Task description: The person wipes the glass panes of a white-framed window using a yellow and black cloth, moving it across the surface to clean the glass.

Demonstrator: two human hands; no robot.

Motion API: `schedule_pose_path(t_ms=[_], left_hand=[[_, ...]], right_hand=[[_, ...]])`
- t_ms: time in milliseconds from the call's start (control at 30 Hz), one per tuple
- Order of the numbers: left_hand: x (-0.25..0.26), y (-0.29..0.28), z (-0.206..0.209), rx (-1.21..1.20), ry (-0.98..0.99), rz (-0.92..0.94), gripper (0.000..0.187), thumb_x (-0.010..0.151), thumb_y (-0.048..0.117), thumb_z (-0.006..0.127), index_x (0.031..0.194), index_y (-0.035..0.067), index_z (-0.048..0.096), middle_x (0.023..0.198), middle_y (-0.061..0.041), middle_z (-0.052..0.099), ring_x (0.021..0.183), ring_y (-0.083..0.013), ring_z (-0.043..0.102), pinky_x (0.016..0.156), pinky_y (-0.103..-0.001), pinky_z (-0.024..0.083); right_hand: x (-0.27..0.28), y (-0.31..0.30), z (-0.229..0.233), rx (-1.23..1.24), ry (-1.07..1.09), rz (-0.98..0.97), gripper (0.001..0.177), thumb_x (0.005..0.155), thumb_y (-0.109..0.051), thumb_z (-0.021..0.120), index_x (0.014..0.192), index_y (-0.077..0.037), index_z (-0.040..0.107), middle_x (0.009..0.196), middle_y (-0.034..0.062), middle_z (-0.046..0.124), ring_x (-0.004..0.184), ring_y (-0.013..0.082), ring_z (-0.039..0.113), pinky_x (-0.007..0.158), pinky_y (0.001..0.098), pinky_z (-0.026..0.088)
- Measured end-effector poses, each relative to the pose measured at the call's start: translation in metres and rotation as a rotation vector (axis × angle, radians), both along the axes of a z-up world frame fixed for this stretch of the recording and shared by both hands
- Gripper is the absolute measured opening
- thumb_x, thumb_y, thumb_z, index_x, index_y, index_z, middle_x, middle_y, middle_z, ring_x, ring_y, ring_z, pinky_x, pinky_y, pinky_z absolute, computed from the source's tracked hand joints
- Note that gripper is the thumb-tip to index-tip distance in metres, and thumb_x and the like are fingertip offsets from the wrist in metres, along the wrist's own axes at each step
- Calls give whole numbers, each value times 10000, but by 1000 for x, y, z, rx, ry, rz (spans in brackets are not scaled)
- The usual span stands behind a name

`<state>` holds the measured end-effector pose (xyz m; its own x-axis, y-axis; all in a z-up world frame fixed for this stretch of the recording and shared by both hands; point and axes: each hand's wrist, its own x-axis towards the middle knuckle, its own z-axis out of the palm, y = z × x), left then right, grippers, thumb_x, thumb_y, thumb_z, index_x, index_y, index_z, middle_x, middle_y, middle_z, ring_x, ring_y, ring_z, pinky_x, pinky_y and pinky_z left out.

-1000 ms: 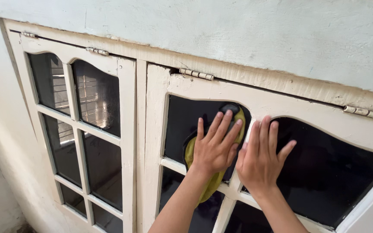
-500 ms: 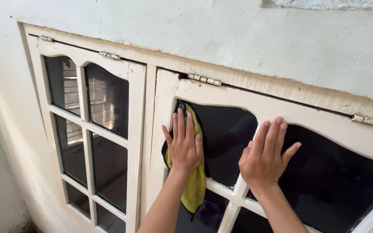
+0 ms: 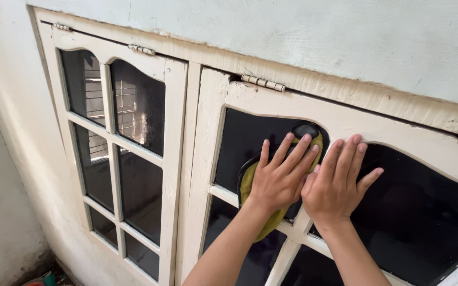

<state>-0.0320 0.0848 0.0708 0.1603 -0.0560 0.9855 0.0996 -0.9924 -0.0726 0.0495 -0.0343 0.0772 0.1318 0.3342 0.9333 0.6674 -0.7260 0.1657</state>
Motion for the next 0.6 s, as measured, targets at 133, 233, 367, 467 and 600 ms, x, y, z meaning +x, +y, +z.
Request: schedule_pose_path(t_ms=[133,233,367,467,600], left_hand=[[-6,13,4,-26,41,-7,527,1029,351,507,1547,251,512,1641,-46,436,1551,-259,369,1273,-610,83],[-7,30,-1,-109,69,11,570,1016,347,489,1565,198,461,1659,-99,384,1563,-306,321,1279,-609,60],[-16,60,-22,-251,54,116,633,1009,315,463,1595,96,370,1682,-178,294,1573,-355,234,1264,-608,36],[-21,72,-38,-351,20,202,643,997,303,469,1588,78,352,1674,-196,271,1574,-367,199,1254,-612,30],[-17,69,-40,-402,5,217,650,994,282,475,1593,64,344,1676,-209,264,1572,-391,188,1249,-616,33]], right_hand=[[-2,-1,1,-2,20,23,675,1089,-262,319,1665,69,204,1732,287,147,1609,363,56,1169,613,-165],[-1,0,2,-16,2,8,696,1070,-253,319,1665,87,200,1731,301,147,1611,368,52,1178,619,-163],[-1,0,2,-40,-69,-74,713,1053,-242,363,1654,109,210,1724,322,154,1615,389,52,1198,614,-157],[-2,0,2,-47,-11,-19,722,1056,-217,380,1654,147,206,1718,358,149,1613,426,66,1206,629,-130],[-4,2,2,-58,-60,-89,723,1049,-210,400,1653,148,224,1716,361,162,1623,434,80,1217,620,-123]])
